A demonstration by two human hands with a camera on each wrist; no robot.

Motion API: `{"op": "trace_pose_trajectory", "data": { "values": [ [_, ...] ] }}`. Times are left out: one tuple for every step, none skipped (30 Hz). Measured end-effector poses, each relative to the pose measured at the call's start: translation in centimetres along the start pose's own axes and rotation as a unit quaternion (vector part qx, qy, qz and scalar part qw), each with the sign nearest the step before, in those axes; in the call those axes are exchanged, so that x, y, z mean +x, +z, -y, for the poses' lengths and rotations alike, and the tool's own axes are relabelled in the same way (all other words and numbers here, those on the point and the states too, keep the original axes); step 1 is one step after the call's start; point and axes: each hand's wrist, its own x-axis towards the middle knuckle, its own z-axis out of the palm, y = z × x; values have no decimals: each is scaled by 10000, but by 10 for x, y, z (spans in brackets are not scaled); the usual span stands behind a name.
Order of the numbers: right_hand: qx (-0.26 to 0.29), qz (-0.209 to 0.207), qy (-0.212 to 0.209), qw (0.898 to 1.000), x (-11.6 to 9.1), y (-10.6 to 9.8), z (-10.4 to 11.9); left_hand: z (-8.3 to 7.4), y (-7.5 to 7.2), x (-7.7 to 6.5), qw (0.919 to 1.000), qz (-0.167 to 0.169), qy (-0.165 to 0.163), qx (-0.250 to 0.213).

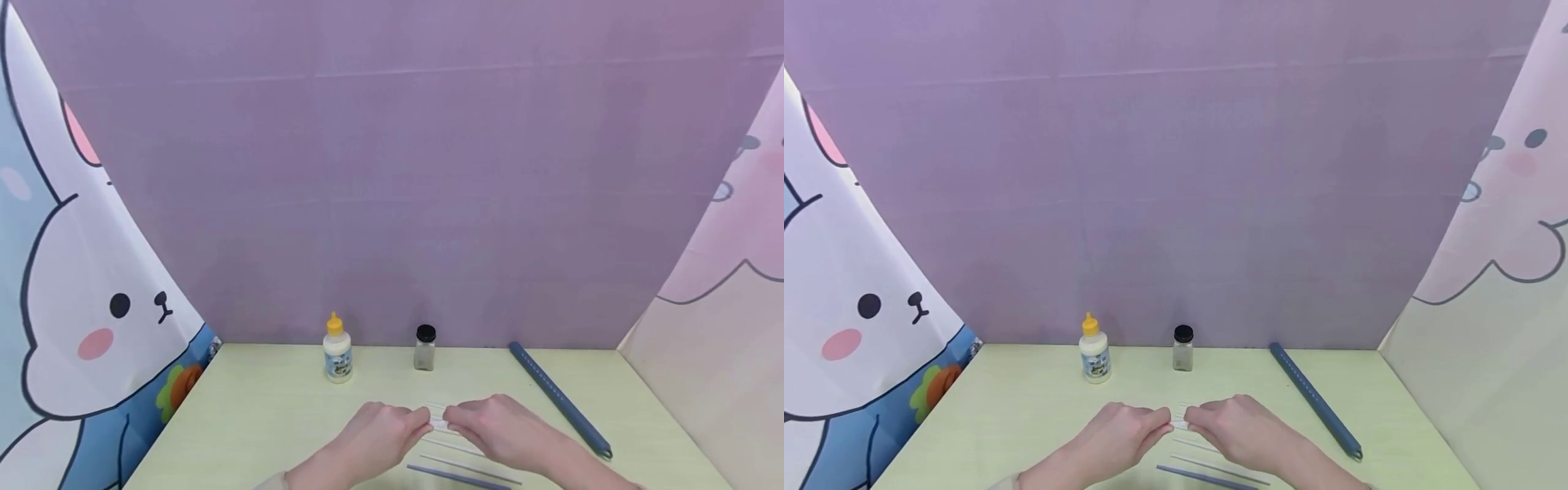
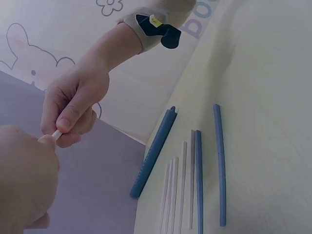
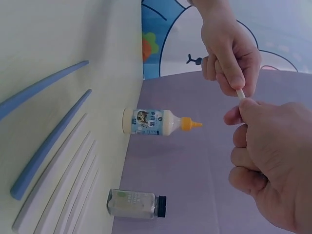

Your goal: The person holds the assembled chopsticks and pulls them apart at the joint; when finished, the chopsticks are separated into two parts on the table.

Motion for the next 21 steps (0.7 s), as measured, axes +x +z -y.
{"op": "trace_pose_trajectory", "data": {
  "values": [
    [-68,30,45,10000,1,-1,1,-1,-1,1,9999,90,-66,117],
    [-130,70,89,9999,2,-1,2,-3,-1,2,9995,193,-130,209],
    [-174,120,128,9997,4,-2,3,-4,-2,3,9989,284,-182,317],
    [-160,180,176,9996,5,-3,4,-5,-3,4,9981,380,-228,430],
    [-121,234,218,9994,6,-4,5,-5,-3,5,9972,437,-249,545],
    [-80,291,250,9992,7,-4,6,-5,-4,5,9965,463,-255,642],
    [-46,316,260,9992,7,-5,7,-5,-5,5,9959,458,-248,736],
    [12,337,265,9991,8,-5,7,-5,-5,5,9954,423,-224,825],
    [87,364,277,9989,8,-6,7,-4,-5,5,9949,370,-194,920],
    [171,383,278,9987,8,-6,7,-4,-6,4,9947,331,-178,961],
    [233,400,274,9986,8,-6,7,-3,-6,4,9947,268,-146,977],
    [284,406,266,9984,7,-7,7,-2,-7,5,9950,219,-127,964],
    [323,406,262,9983,7,-7,6,-2,-7,5,9953,175,-112,942],
    [364,400,262,9982,7,-7,6,-2,-7,5,9956,130,-95,929],
    [405,395,262,9981,6,-7,6,-2,-8,6,9958,107,-88,900],
    [436,385,247,9980,6,-7,5,-3,-8,6,9962,89,-82,868],
    [450,376,237,9980,5,-7,5,-3,-8,6,9963,73,-71,849],
    [468,370,220,9980,5,-7,5,-3,-8,6,9965,73,-56,828],
    [487,365,210,9979,4,-7,5,-3,-9,5,9967,81,-32,802],
    [511,357,191,9979,4,-7,5,-4,-9,5,9969,89,-2,788],
    [537,348,172,9978,4,-7,5,-4,-9,4,9969,104,30,773]
  ]
}}
